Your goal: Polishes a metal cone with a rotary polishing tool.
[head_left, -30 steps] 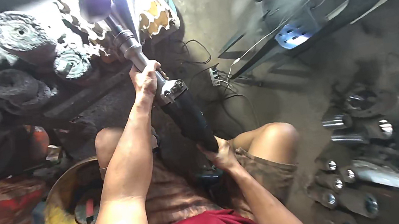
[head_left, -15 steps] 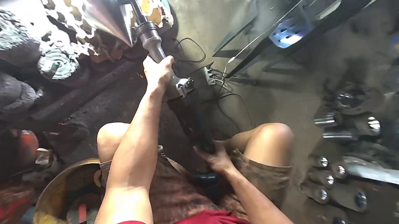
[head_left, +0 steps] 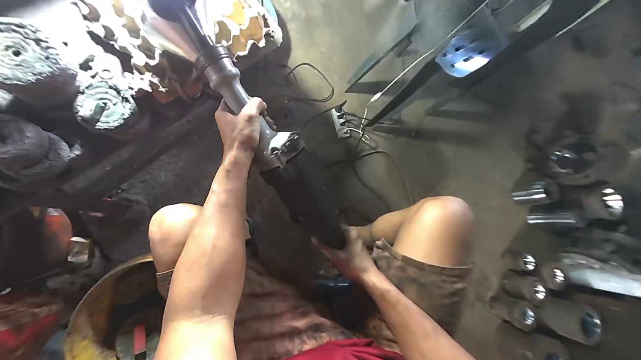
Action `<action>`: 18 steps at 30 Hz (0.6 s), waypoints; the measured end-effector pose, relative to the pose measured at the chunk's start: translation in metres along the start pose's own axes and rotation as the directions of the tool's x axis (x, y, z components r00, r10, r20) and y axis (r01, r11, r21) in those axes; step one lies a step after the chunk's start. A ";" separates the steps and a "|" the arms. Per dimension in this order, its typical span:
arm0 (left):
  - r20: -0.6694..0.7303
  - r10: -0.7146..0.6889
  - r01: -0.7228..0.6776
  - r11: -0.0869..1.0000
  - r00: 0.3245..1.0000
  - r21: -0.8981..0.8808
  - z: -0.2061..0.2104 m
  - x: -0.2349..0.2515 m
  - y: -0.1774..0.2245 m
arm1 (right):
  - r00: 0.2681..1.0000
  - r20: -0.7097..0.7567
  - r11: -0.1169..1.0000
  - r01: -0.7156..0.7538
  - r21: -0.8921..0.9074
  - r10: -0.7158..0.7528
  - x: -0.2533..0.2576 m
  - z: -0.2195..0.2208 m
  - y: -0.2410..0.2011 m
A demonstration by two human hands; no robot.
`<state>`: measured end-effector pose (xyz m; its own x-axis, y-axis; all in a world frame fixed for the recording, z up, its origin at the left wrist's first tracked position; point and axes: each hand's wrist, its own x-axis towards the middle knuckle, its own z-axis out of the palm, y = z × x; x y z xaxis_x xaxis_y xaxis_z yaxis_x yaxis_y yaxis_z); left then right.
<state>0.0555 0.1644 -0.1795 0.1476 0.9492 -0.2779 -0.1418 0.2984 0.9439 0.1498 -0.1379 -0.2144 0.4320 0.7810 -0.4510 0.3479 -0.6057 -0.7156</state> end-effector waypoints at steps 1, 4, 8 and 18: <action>0.000 0.012 -0.012 1.000 1.000 -0.012 -0.002 0.000 -0.001 | 1.000 -0.007 0.999 0.017 -0.029 -0.017 0.001 0.000 0.000; -0.008 0.047 -0.047 0.997 0.999 -0.055 -0.007 0.000 -0.005 | 0.999 -0.021 0.994 0.038 -0.099 -0.040 0.002 0.001 0.000; -0.011 0.074 -0.075 0.992 0.997 -0.100 -0.016 -0.001 -0.009 | 0.998 -0.013 0.991 0.063 -0.118 -0.065 0.003 -0.001 0.002; -0.011 0.074 -0.075 0.990 0.997 -0.120 -0.017 -0.002 -0.009 | 0.995 -0.039 0.986 0.085 -0.144 -0.091 0.003 0.001 0.006</action>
<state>0.0398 0.1616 -0.1904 0.1258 0.9697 -0.2092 -0.2693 0.2364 0.9336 0.1526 -0.1391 -0.2207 0.4304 0.8266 -0.3627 0.4999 -0.5528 -0.6667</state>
